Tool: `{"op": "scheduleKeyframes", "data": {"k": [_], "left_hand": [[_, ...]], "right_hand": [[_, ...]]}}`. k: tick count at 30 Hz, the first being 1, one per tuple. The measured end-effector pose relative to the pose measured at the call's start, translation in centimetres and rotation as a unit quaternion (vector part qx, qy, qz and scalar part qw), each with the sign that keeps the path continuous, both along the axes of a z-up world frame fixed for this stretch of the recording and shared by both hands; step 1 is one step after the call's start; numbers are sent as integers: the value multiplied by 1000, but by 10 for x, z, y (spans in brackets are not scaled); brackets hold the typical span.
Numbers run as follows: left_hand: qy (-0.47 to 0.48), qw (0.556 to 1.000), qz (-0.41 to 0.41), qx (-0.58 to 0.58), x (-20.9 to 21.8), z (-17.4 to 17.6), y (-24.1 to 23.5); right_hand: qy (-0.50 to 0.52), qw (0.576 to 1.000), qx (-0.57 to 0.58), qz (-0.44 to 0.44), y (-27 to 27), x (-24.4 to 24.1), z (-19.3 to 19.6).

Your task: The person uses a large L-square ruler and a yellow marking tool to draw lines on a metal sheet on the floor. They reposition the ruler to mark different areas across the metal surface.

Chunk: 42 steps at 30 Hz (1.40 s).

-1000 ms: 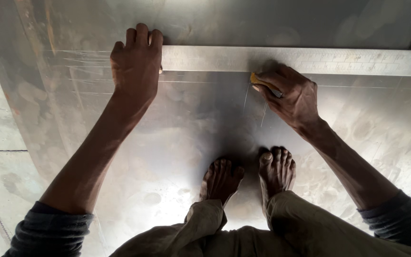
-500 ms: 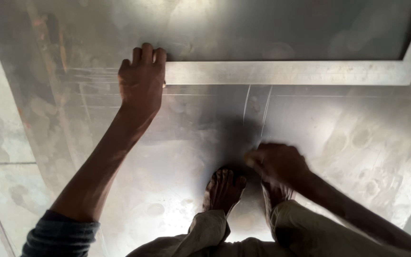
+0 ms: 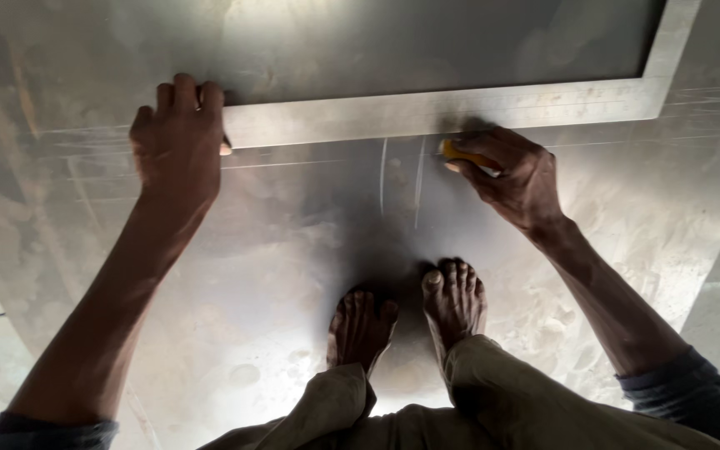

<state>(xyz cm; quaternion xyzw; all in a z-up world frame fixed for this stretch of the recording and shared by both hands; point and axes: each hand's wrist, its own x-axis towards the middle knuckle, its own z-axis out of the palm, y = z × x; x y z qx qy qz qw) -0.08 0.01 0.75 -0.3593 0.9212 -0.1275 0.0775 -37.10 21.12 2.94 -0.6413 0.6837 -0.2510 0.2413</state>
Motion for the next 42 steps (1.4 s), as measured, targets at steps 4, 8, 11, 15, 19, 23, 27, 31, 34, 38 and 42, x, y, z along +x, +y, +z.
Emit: {"op": "scheduleKeyframes", "data": {"k": [4,8,11,15,19,23,27,31,34,38,42], "left_hand": [[-9,999,8,40,-3,10,1],[1,996,20,84,-5,12,0],[-8,997,10,73,-6,15,-1],[4,997,5,83,-7,17,-1],[10,996,8,94,-8,16,-1],[2,997,-7,78,-6,16,-2],[7,996,-6,83,-3,12,-1],[-14,999,-11,28,-5,12,0],[-11,998,20,57,-10,10,-2],[0,995,20,98,-10,16,-3],[-7,996,14,89,-12,21,-2]], "right_hand": [[26,999,-32,-4,-1,1,-6],[47,998,-23,-21,1,3,-8],[62,997,-51,-23,-3,5,-10],[74,996,-55,-15,-3,5,-10],[80,995,-53,-7,-4,4,-10],[98,994,-41,2,-9,4,-10],[146,985,91,24,-15,0,-6],[101,983,133,76,18,17,8],[68,991,75,87,29,15,5],[76,996,-18,38,4,-13,-11],[56,997,-41,36,-7,-11,-7]]}}
